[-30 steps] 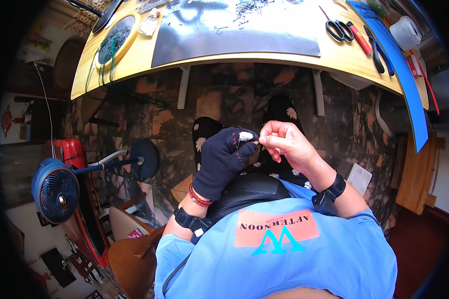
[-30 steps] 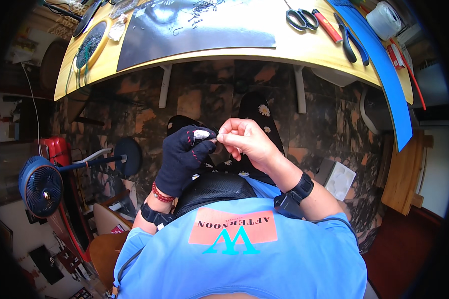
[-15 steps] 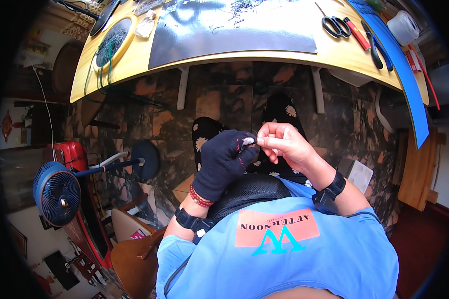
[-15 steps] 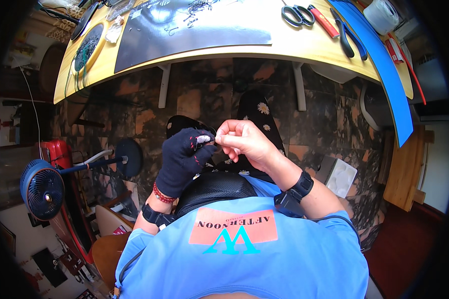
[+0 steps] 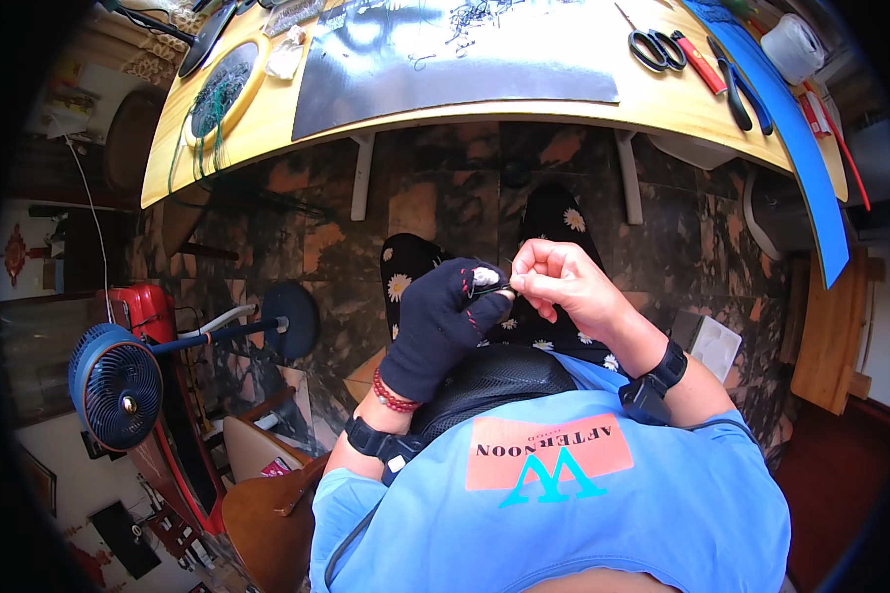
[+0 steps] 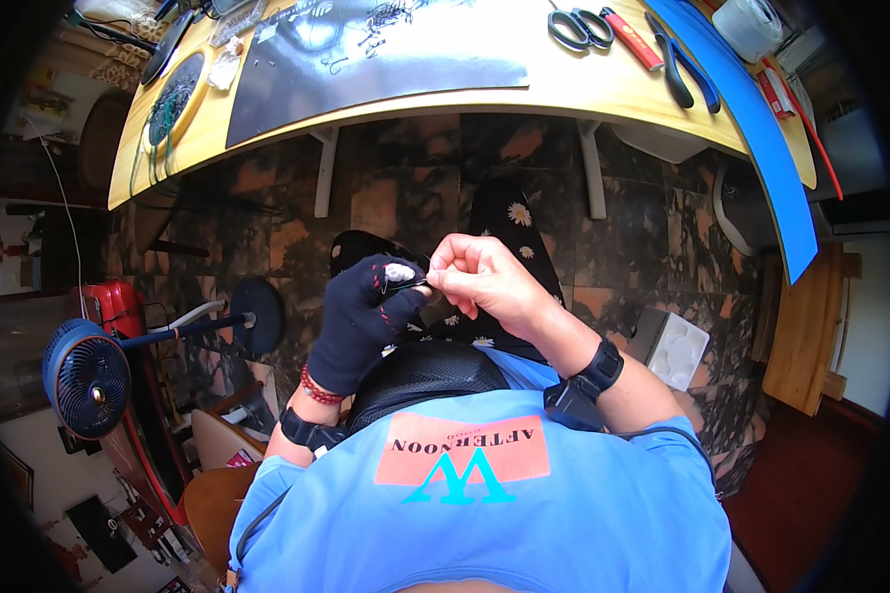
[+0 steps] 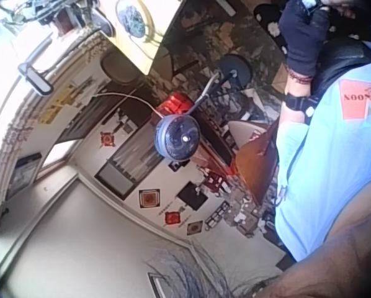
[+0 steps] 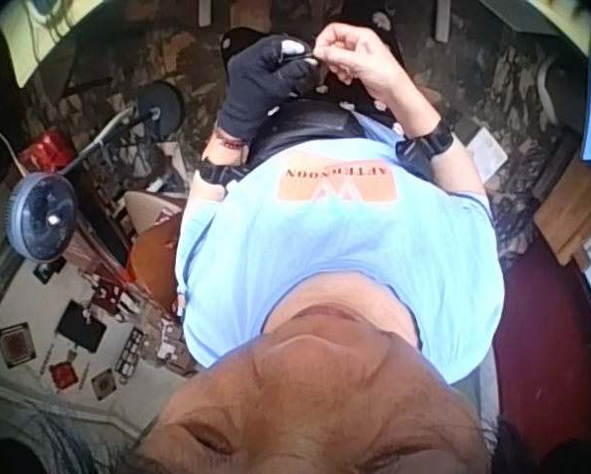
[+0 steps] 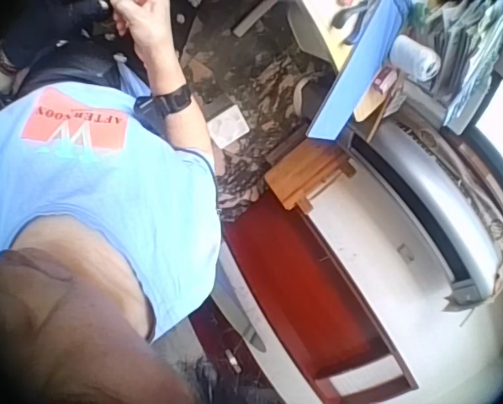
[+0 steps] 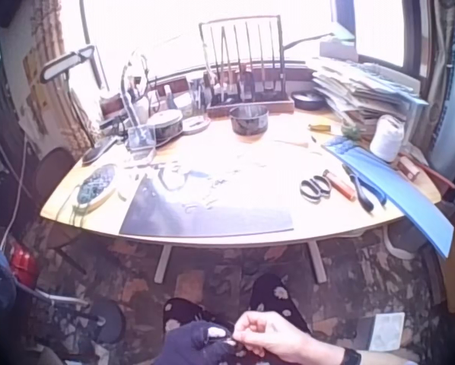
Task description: Assembling a small object, likely a fishing lure, using wire, beads, pliers, and a lighter.
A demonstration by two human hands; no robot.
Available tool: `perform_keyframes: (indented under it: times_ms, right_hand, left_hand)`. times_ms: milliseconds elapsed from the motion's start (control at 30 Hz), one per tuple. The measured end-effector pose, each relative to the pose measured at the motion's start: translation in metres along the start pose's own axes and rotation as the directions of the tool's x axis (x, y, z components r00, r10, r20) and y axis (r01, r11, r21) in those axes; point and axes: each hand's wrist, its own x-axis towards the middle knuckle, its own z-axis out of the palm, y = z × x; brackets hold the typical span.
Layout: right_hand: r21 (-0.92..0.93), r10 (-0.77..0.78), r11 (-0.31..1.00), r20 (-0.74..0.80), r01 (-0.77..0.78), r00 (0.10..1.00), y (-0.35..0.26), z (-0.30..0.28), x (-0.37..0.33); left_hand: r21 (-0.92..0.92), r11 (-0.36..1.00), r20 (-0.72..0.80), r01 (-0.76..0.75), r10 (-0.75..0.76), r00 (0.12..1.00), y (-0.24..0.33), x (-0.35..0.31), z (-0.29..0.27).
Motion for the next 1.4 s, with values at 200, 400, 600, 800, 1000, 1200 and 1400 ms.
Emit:
perform_keyframes:
  times_ms: [200, 400, 600, 800, 1000, 1200, 1400]
  right_hand:
    - [0.205, -0.033, 0.978, 0.045, 0.023, 0.998, -0.017, 0.004, -0.006]
    - [0.076, -0.115, 0.99, -0.089, 0.122, 0.989, -0.017, 0.019, -0.006]
    - [-0.846, -0.765, 0.111, 0.262, 0.522, 0.588, -0.016, 0.016, 0.001]
    - [-0.655, -0.49, 0.617, 0.114, 0.436, 0.864, -0.022, 0.019, -0.018]
    - [-0.06, -0.187, 0.98, 0.035, 0.189, 0.982, -0.036, 0.012, -0.018]
    - [-0.276, -0.355, 0.906, -0.077, 0.322, 0.932, -0.025, 0.017, -0.013]
    - [-0.725, -0.615, 0.558, -0.033, 0.405, 0.788, -0.021, 0.021, -0.01]
  left_hand:
    - [-0.378, 0.805, 0.27, 0.457, -0.376, 0.886, -0.037, -0.022, -0.006]
    - [-0.104, 0.849, 0.243, 0.519, -0.484, 0.841, -0.015, -0.022, 0.004]
    - [-0.196, 0.936, 0.253, 0.292, -0.239, 0.937, 0.04, -0.005, -0.009]
    - [-0.643, 0.612, 0.261, 0.462, -0.392, 0.882, 0.035, 0.012, -0.021]
    - [-0.324, 0.851, 0.25, 0.413, -0.344, 0.905, 0.01, 0.003, -0.013]
    - [-0.865, 0.017, 0.464, 0.501, -0.353, 0.812, 0.009, -0.011, -0.002]
    - [-0.655, 0.561, 0.306, 0.506, -0.416, 0.857, 0.039, -0.008, 0.002]
